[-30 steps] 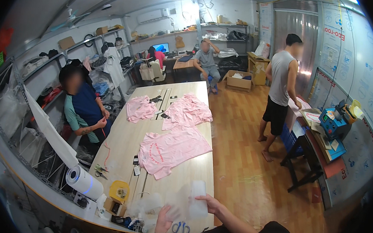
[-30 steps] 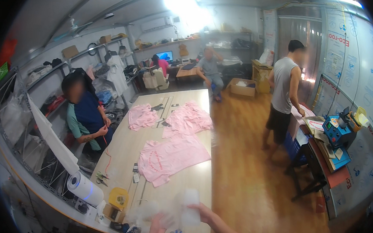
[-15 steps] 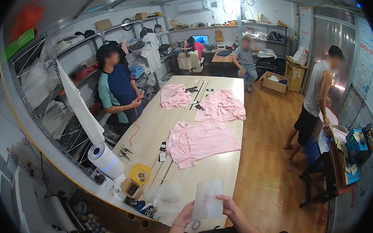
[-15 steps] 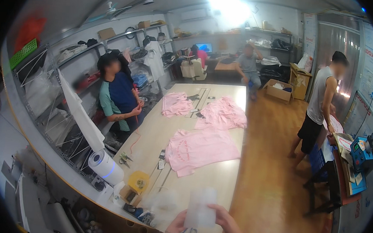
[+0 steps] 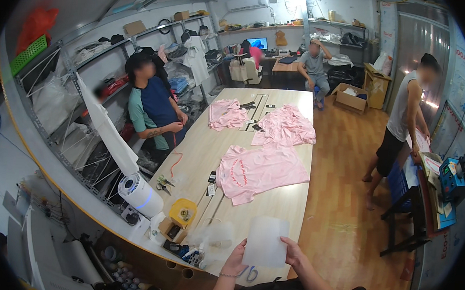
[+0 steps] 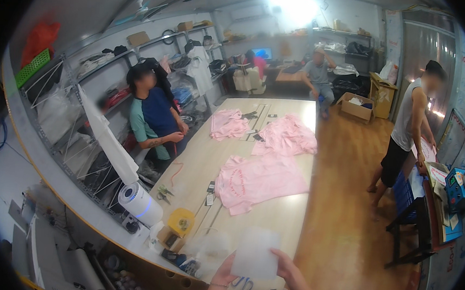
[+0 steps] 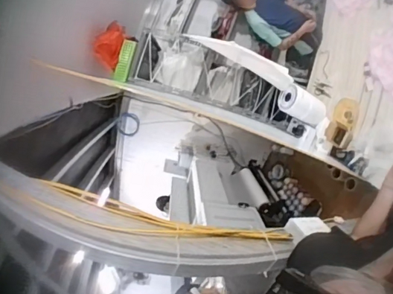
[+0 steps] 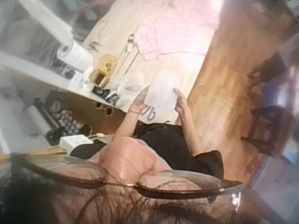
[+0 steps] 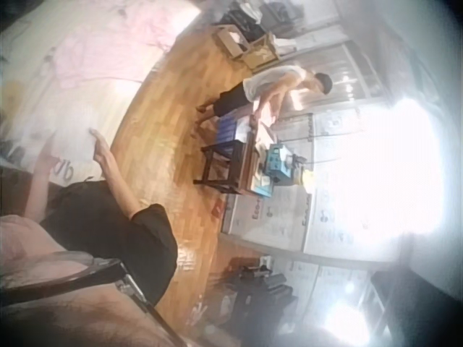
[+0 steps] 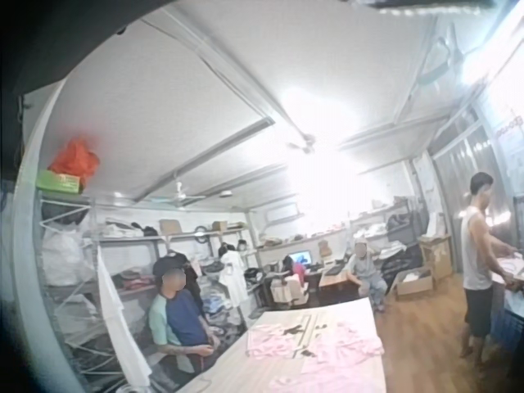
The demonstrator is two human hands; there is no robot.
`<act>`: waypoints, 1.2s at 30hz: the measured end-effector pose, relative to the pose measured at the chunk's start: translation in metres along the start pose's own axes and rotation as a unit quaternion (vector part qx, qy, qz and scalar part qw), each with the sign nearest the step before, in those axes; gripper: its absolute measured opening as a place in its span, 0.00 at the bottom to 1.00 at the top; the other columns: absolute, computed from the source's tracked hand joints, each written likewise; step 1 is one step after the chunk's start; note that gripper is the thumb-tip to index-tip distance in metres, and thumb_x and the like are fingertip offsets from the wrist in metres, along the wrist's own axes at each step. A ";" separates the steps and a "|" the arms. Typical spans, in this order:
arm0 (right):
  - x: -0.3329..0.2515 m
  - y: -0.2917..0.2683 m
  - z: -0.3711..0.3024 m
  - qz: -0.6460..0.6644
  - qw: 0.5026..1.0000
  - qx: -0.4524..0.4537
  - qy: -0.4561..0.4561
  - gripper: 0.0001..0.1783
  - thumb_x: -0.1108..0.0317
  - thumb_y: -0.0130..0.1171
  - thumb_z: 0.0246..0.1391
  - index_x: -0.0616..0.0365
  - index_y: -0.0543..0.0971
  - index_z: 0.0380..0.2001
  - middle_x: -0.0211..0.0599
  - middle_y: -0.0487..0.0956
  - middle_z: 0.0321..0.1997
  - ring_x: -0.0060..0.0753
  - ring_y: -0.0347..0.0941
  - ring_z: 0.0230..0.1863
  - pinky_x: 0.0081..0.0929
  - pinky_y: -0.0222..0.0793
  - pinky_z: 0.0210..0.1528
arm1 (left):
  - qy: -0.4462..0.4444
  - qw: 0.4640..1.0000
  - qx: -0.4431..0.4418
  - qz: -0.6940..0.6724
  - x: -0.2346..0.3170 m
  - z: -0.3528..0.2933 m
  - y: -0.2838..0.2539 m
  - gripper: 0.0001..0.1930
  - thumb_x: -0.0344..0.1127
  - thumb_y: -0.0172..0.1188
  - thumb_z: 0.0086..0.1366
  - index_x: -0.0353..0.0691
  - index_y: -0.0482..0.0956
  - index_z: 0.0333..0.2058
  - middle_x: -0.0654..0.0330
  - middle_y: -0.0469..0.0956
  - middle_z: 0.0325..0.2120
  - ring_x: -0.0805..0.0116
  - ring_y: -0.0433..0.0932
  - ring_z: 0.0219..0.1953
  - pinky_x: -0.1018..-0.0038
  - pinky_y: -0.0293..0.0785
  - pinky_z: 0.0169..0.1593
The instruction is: The person cuts a translucent sheet from a roll using scissors, then folds and handles the cut piece. The person repeats this cutting and folding process multiple times at a work table.
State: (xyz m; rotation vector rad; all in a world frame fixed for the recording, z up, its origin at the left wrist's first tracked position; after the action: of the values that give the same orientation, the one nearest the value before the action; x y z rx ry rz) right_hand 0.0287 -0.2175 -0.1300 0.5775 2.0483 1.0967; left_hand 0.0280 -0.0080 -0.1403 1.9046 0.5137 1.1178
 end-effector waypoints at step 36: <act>0.003 0.028 -0.006 -0.107 0.994 0.024 0.008 0.48 0.34 0.50 0.71 0.60 0.61 0.78 0.46 0.68 0.78 0.49 0.66 0.76 0.54 0.61 0.77 | 0.022 0.995 0.069 0.069 -0.018 0.002 0.005 0.24 0.45 0.50 0.83 0.38 0.72 0.68 0.59 0.78 0.63 0.61 0.75 0.65 0.61 0.71 0.69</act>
State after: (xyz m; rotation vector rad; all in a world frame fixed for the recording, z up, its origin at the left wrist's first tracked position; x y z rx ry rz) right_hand 0.0238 -0.2034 -0.1054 0.3640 2.1000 0.9313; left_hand 0.0196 -0.0243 -0.1455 2.0647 0.5017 1.2437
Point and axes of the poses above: each hand's wrist, its own z-axis towards the middle knuckle, its own y-axis out of the palm, x = y × z, the point moved 5 cm from there along z, towards the middle knuckle
